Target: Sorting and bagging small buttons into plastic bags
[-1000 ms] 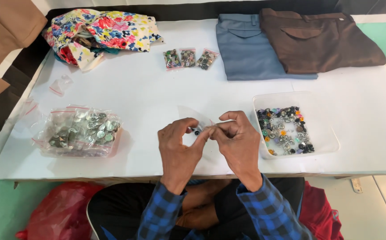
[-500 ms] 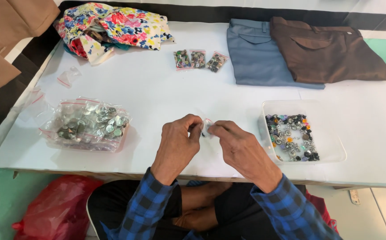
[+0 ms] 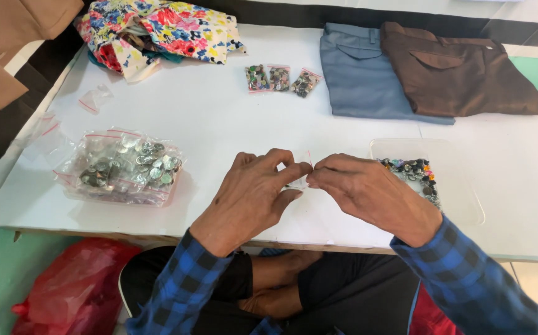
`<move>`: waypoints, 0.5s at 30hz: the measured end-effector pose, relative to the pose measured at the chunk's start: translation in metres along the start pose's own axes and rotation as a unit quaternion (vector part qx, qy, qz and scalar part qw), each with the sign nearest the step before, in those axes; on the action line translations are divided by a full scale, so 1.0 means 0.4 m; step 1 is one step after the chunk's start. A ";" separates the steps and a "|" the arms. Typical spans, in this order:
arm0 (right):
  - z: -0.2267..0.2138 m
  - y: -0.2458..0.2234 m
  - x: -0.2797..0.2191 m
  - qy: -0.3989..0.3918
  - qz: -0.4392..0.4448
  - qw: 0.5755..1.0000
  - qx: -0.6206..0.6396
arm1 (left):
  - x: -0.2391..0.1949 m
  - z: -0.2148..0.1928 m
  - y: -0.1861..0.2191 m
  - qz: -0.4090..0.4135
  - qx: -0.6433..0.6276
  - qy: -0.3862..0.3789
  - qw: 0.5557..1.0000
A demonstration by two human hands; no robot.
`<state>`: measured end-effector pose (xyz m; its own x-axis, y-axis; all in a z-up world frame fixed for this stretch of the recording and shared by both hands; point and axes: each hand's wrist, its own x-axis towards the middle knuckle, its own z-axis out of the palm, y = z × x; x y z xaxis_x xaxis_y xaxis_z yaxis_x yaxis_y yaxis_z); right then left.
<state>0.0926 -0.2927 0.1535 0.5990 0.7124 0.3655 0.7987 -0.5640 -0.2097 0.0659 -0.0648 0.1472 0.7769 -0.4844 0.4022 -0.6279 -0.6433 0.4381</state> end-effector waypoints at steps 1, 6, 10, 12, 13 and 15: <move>-0.004 -0.008 0.003 -0.002 -0.001 1.000 0.001 | 0.004 0.001 -0.004 -0.002 -0.001 0.000 1.000; -0.016 -0.021 -0.005 -0.038 -0.001 0.999 -0.019 | 0.016 -0.002 -0.015 0.000 0.071 -0.111 0.991; -0.022 -0.033 0.009 -0.081 -0.004 0.994 -0.079 | 0.019 -0.016 -0.015 0.002 0.048 -0.148 0.988; -0.027 -0.035 0.025 -0.115 0.023 0.992 -0.051 | 0.019 -0.005 -0.034 0.012 0.049 -0.123 0.991; -0.021 -0.034 0.031 -0.117 0.023 0.992 -0.050 | 0.015 -0.010 -0.036 0.011 0.047 -0.124 0.991; -0.010 -0.032 0.043 -0.137 0.062 0.989 -0.012 | 0.010 -0.020 -0.042 -0.035 -0.025 -0.121 0.992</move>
<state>0.0924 -0.2750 0.1660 0.6879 0.7215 0.0786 0.7184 -0.6614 -0.2156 0.0793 -0.0513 0.1477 0.8034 -0.5713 0.1678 -0.5689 -0.6535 0.4992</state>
